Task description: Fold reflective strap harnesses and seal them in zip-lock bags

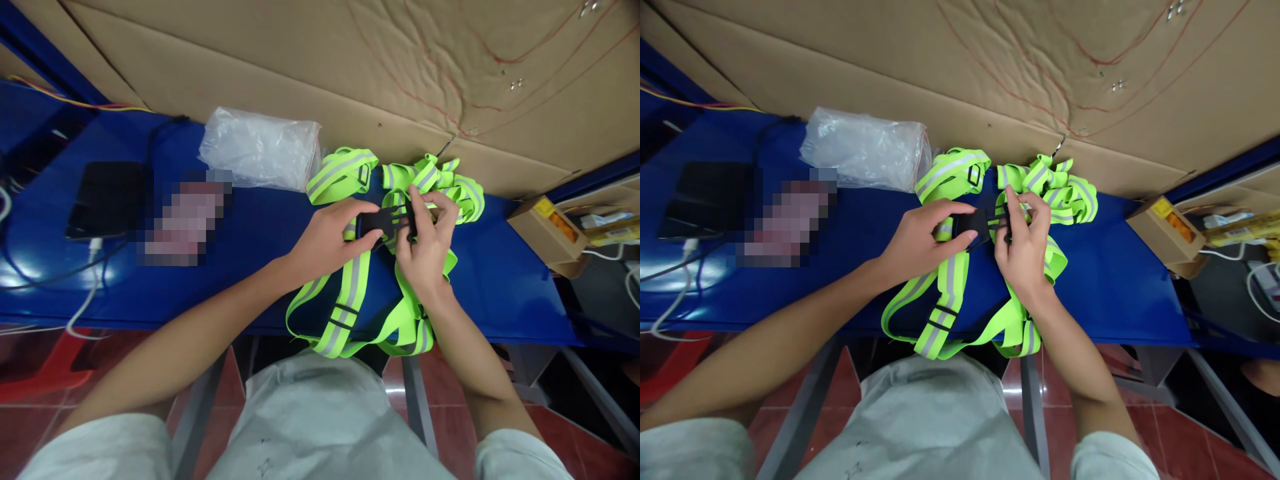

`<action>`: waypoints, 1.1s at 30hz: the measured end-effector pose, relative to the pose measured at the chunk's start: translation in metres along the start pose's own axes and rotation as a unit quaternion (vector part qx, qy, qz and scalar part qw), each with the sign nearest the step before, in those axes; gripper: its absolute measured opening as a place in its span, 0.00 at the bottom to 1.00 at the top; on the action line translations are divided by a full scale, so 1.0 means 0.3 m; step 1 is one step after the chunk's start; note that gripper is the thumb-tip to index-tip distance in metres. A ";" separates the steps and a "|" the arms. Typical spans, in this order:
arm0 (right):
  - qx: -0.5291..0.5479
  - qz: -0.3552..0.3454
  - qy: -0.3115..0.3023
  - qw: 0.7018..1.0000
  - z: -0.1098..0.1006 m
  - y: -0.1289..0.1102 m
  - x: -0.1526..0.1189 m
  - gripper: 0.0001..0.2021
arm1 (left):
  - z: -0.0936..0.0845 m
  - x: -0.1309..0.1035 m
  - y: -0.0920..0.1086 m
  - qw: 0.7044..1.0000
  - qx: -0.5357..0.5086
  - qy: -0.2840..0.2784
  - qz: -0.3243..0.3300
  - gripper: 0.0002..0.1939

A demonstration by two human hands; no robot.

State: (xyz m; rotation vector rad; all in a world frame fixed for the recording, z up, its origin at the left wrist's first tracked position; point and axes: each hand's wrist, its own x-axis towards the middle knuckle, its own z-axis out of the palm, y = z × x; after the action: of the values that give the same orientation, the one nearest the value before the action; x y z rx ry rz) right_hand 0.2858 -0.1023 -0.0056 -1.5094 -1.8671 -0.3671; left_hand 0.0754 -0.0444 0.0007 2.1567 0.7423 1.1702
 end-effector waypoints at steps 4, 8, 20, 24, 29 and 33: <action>0.018 -0.021 0.037 0.999 0.013 0.008 -0.002 0.29 | 0.003 -0.001 -0.004 1.000 0.007 0.008 0.015 0.14; 0.022 -0.043 0.018 0.999 0.018 -0.010 -0.001 0.30 | 0.001 0.000 -0.006 1.000 0.012 0.003 0.006 0.13; 0.114 -0.085 -0.081 0.986 0.017 -0.066 -0.003 0.38 | -0.025 0.019 -0.022 0.997 -0.056 -0.038 -0.035 0.19; 0.139 -0.089 -0.105 0.981 0.006 -0.072 -0.002 0.39 | -0.039 0.031 -0.031 0.987 -0.122 -0.064 -0.079 0.22; 0.203 -0.051 -0.121 0.970 -0.076 -0.038 0.034 0.43 | -0.063 0.045 -0.024 0.957 -0.250 -0.072 -0.130 0.24; 0.296 -0.008 -0.218 0.930 -0.141 -0.007 0.055 0.39 | -0.098 0.051 0.009 0.934 -0.312 -0.098 -0.145 0.23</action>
State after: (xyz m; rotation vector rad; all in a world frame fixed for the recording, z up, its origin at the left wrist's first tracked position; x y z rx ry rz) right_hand 0.2967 -0.1164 0.0362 -1.2078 -2.0641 0.5361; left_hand 0.0576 -0.0290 0.0244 1.5412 0.4894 0.8649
